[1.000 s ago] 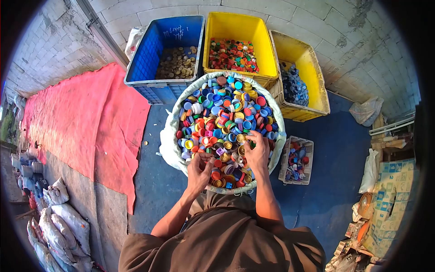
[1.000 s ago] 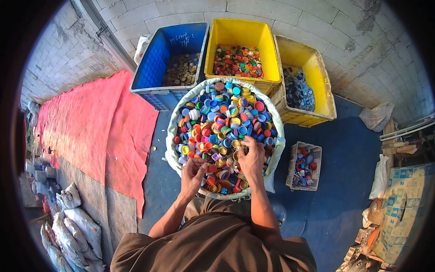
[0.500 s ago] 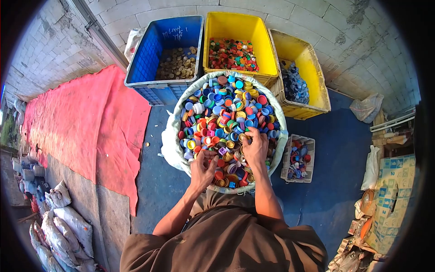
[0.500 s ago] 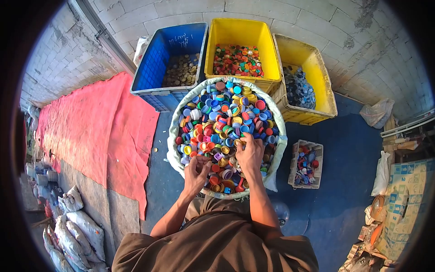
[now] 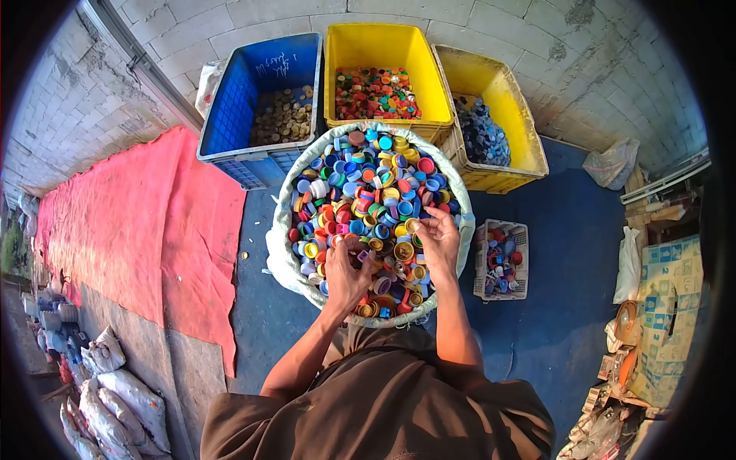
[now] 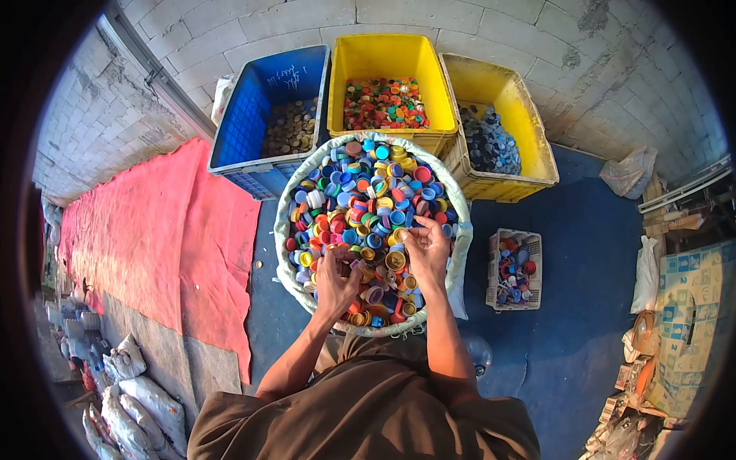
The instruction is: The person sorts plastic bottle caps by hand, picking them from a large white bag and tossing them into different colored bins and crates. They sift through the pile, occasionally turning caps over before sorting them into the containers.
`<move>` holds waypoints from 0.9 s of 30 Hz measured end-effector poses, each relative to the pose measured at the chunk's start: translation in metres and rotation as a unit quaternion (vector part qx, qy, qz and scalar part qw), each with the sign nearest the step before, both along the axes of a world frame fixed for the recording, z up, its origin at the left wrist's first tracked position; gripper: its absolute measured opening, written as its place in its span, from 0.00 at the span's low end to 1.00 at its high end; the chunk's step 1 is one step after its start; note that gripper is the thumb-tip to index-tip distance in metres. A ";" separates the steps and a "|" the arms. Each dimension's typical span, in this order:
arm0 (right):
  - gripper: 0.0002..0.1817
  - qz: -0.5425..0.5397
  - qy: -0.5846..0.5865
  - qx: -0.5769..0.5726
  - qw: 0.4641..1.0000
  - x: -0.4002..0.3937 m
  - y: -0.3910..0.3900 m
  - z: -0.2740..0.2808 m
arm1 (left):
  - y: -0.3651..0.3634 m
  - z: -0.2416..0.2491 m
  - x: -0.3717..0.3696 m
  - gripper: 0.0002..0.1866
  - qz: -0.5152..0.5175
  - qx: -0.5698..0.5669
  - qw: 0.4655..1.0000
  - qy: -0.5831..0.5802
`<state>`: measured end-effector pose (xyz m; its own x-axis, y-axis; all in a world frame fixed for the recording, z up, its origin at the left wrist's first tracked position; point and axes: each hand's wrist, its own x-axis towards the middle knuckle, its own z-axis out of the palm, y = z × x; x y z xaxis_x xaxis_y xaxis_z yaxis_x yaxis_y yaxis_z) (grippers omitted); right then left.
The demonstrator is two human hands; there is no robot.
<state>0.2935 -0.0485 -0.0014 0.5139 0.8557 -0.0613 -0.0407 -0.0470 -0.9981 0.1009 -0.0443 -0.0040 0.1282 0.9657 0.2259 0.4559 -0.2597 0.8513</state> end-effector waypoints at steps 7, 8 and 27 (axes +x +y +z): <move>0.14 0.000 0.402 0.113 0.909 0.020 -0.029 0.022 | 0.010 -0.010 0.013 0.24 -0.010 0.086 0.992 0.097; 0.15 -0.007 0.420 0.136 0.897 0.020 -0.034 0.020 | 0.011 -0.013 0.014 0.26 -0.013 0.088 0.990 0.108; 0.06 -0.082 0.350 0.120 0.926 0.034 -0.077 0.001 | 0.018 -0.002 0.020 0.24 -0.018 0.063 0.992 0.105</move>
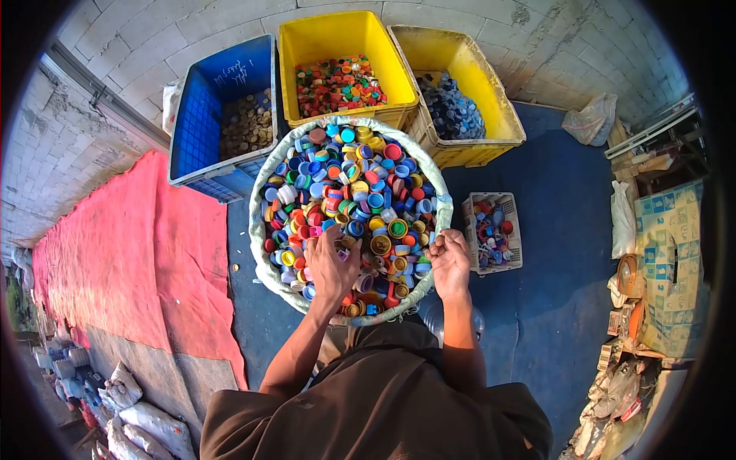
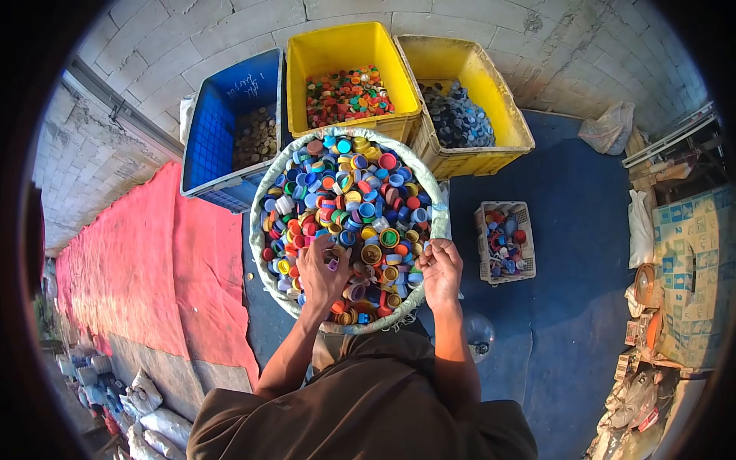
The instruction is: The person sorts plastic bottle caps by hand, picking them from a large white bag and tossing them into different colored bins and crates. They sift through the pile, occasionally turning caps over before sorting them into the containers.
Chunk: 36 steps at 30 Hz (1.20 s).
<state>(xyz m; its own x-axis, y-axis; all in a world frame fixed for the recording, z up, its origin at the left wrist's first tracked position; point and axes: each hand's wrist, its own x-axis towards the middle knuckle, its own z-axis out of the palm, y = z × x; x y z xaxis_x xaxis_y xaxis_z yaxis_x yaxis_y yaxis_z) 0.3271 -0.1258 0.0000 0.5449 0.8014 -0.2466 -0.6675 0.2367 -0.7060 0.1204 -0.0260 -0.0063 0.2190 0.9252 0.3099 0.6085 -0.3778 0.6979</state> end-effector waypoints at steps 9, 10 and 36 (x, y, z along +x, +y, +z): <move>0.12 0.024 -0.433 -0.195 0.880 0.006 0.018 -0.010 | -0.001 0.031 -0.030 0.08 -0.022 -0.415 0.723 -0.553; 0.13 0.018 -0.523 -0.209 0.826 0.006 0.021 -0.006 | -0.001 0.037 -0.032 0.09 -0.029 -0.444 0.660 -0.606; 0.16 0.038 -0.279 -0.103 0.954 0.021 0.027 -0.008 | -0.009 0.008 0.016 0.17 -0.077 -0.124 0.983 -0.108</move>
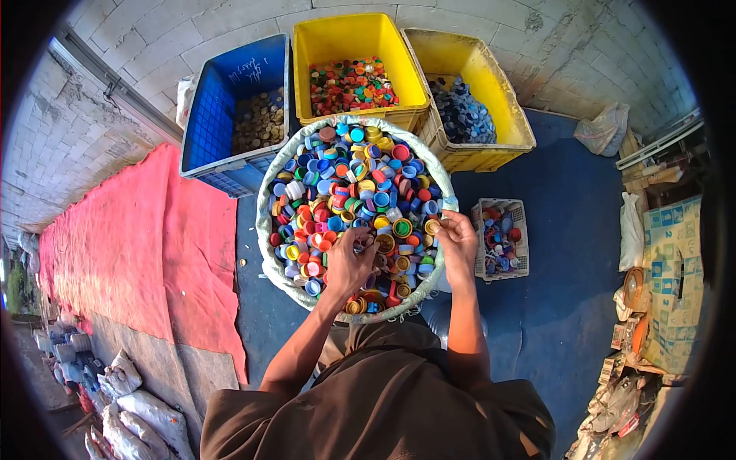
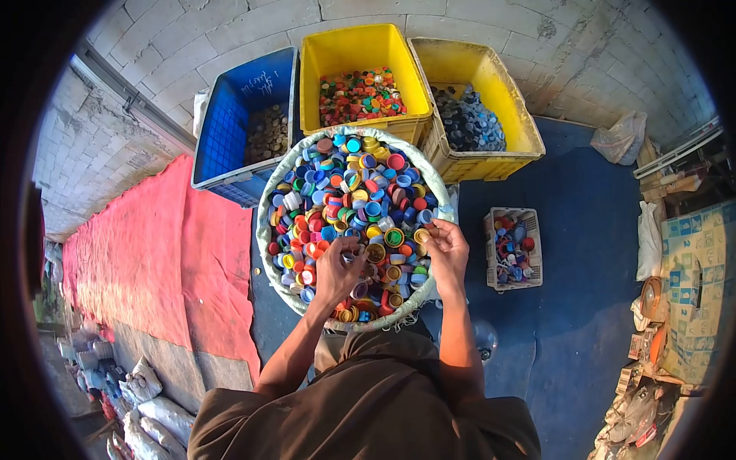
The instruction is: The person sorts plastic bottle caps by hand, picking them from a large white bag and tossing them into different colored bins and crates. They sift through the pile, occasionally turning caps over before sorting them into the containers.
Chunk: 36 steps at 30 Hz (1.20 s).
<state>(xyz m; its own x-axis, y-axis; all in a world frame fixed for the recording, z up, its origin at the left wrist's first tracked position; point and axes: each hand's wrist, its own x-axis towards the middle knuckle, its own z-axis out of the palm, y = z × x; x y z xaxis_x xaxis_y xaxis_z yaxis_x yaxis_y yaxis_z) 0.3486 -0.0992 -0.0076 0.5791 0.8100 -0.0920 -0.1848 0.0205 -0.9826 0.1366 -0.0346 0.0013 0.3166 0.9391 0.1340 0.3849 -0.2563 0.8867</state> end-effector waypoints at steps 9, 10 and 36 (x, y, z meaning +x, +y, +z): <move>0.23 0.059 0.446 0.154 0.880 -0.011 -0.044 0.011 | 0.011 -0.001 0.018 0.14 -0.069 0.026 0.987 0.141; 0.24 0.063 0.456 0.152 0.875 -0.014 -0.047 0.012 | 0.013 -0.005 0.018 0.14 -0.069 0.024 0.988 0.137; 0.28 0.186 -0.489 -0.108 0.845 -0.056 -0.038 0.021 | 0.001 0.011 -0.068 0.18 0.034 -0.499 0.718 -0.484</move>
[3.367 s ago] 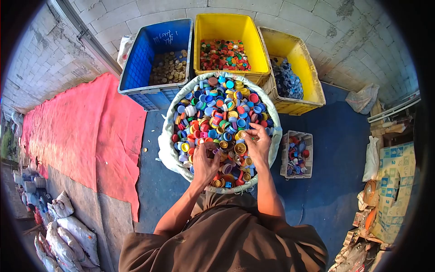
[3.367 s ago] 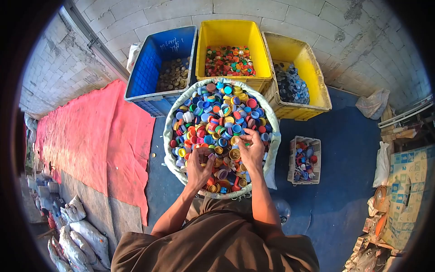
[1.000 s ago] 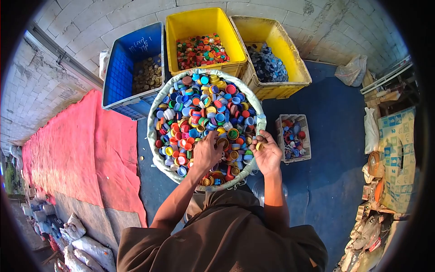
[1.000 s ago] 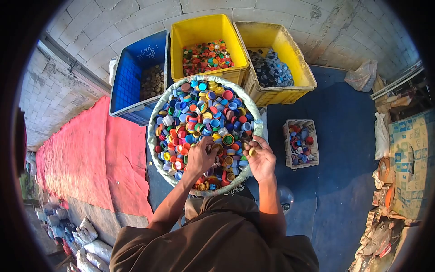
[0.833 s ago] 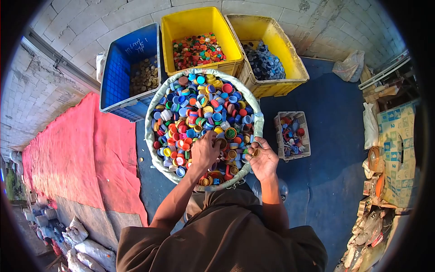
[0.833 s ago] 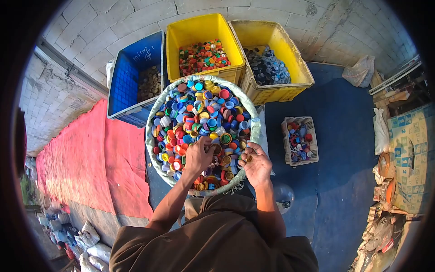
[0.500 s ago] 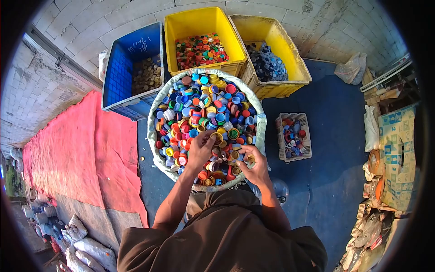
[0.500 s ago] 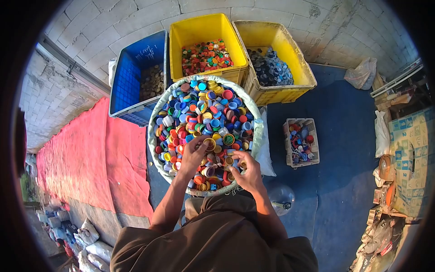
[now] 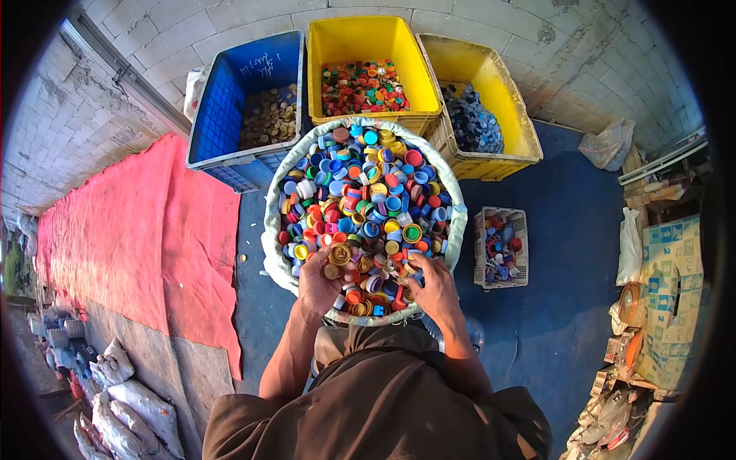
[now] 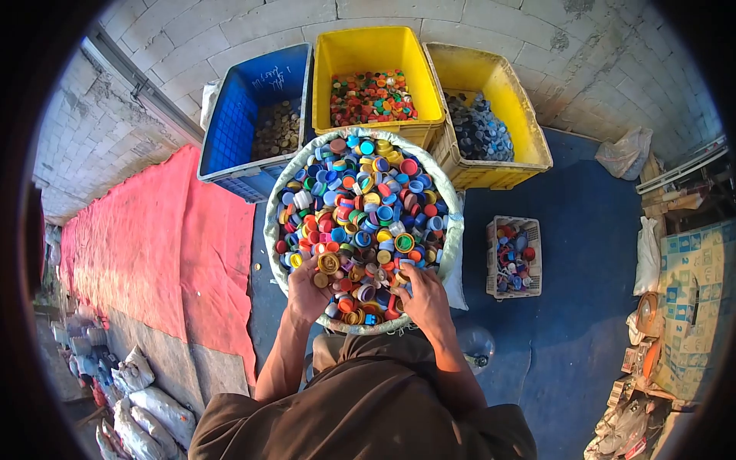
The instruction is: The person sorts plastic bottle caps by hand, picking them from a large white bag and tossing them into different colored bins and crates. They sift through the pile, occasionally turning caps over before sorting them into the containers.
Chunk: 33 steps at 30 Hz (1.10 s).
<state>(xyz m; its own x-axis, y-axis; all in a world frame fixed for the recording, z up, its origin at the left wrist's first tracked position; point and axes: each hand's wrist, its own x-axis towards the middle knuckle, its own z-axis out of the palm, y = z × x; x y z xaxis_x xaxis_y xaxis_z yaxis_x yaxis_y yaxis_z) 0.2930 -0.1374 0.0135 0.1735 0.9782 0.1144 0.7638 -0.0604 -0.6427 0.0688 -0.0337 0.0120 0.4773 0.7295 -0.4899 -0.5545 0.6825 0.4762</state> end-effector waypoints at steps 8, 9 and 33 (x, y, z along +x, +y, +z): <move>0.22 -0.003 0.049 0.010 0.999 0.001 0.005 -0.002 | -0.004 0.007 -0.005 0.23 0.029 -0.029 0.998 -0.042; 0.18 -0.035 0.056 0.009 0.998 -0.001 0.007 0.000 | -0.003 0.006 -0.006 0.23 0.035 -0.025 0.998 -0.047; 0.17 -0.011 0.860 -0.075 0.505 -0.137 0.245 0.045 | 0.165 0.028 -0.070 0.34 0.188 0.010 0.969 -0.158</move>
<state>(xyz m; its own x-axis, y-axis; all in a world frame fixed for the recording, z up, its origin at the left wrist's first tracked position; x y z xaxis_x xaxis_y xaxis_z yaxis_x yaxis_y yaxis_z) 0.1557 0.1078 0.0585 -0.0989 0.9489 -0.2997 -0.9175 -0.2036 -0.3418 -0.0016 0.1315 0.0404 0.2992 0.8887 -0.3473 -0.8825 0.3961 0.2534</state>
